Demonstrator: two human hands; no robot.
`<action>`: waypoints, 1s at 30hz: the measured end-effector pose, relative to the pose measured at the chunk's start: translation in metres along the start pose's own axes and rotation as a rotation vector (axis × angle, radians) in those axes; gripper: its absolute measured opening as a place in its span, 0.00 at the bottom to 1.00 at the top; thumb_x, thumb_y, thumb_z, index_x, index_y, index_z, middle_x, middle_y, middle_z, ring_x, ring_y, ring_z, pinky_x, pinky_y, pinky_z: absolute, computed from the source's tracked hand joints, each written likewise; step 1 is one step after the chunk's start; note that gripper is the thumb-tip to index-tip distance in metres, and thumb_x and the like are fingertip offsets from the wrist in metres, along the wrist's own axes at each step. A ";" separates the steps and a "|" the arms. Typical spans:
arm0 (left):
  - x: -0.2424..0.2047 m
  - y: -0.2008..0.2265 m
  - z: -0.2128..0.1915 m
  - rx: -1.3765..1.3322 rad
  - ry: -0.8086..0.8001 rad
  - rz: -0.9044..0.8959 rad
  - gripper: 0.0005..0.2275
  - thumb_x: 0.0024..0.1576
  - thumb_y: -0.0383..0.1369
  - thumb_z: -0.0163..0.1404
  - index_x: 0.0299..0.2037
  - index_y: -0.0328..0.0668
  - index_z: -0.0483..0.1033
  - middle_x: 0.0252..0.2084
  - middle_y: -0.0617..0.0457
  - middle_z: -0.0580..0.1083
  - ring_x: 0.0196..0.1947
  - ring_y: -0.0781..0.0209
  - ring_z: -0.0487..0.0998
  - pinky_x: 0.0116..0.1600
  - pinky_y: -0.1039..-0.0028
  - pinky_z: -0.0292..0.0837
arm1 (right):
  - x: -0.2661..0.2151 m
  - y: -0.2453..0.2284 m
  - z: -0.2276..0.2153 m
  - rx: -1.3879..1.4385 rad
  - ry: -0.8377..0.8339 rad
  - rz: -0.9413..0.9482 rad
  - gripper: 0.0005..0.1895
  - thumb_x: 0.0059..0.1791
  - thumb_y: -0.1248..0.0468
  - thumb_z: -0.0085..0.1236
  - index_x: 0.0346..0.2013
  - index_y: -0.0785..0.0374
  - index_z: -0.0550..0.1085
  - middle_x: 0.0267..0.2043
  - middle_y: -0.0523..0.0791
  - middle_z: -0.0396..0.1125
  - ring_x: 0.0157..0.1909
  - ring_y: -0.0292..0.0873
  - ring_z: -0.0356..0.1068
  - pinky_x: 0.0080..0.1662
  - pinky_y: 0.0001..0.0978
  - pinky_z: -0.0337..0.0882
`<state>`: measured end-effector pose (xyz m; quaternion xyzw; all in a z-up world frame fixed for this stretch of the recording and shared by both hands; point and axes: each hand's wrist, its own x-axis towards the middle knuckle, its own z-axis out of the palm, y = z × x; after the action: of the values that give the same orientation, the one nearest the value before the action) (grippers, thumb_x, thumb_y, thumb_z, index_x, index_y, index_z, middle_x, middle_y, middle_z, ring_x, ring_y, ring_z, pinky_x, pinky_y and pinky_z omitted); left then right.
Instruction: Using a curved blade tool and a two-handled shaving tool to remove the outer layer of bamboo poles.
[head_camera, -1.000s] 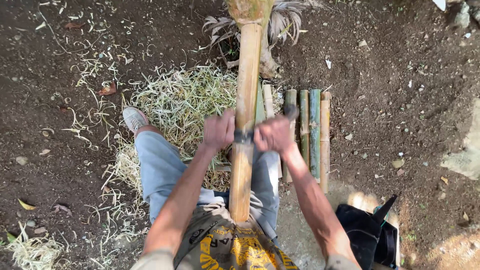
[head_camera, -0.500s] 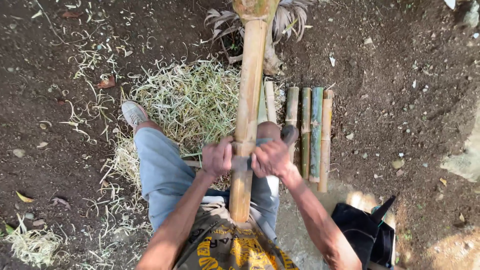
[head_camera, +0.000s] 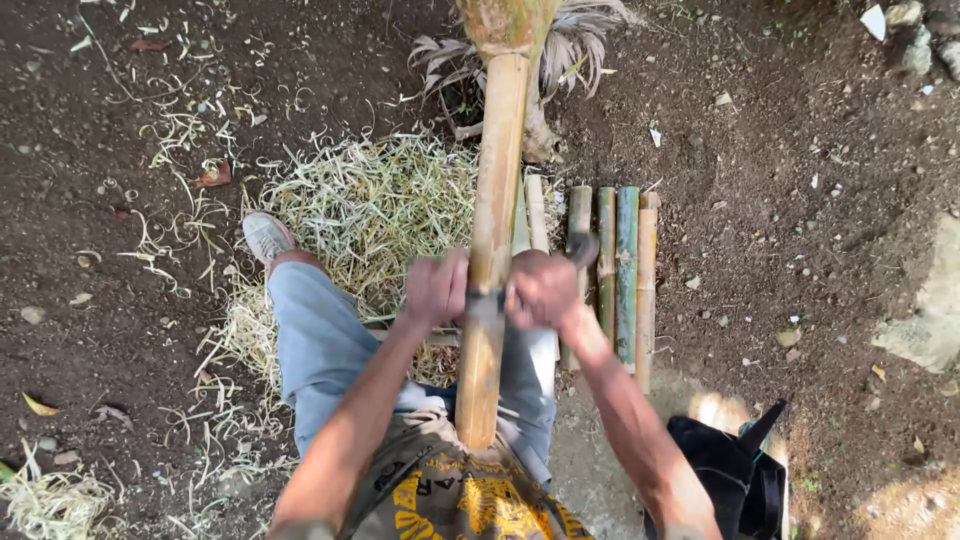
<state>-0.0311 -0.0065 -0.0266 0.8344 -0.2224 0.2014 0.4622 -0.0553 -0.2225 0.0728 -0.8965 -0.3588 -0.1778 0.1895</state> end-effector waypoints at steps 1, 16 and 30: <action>0.023 -0.012 0.008 0.039 -0.066 -0.041 0.08 0.64 0.32 0.44 0.47 0.42 0.74 0.22 0.45 0.72 0.20 0.46 0.71 0.30 0.54 0.65 | 0.010 0.016 0.003 -0.083 -0.051 0.083 0.09 0.43 0.60 0.53 0.19 0.59 0.70 0.19 0.48 0.65 0.23 0.49 0.67 0.32 0.44 0.67; 0.006 0.022 -0.018 0.047 -0.074 -0.058 0.07 0.62 0.32 0.45 0.46 0.45 0.75 0.20 0.49 0.72 0.17 0.50 0.72 0.28 0.57 0.67 | 0.010 -0.010 -0.008 0.002 0.031 0.043 0.07 0.41 0.63 0.52 0.20 0.61 0.70 0.22 0.48 0.67 0.24 0.48 0.68 0.32 0.41 0.69; 0.023 0.030 -0.027 0.020 -0.137 -0.013 0.09 0.63 0.36 0.42 0.47 0.43 0.73 0.18 0.47 0.72 0.18 0.46 0.74 0.31 0.54 0.70 | 0.011 -0.014 -0.009 0.049 0.091 0.075 0.09 0.47 0.63 0.49 0.24 0.62 0.69 0.28 0.50 0.71 0.31 0.51 0.71 0.38 0.42 0.70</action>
<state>-0.0331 -0.0019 0.0197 0.8523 -0.2461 0.1428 0.4389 -0.0600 -0.2111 0.0889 -0.8954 -0.3203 -0.2023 0.2341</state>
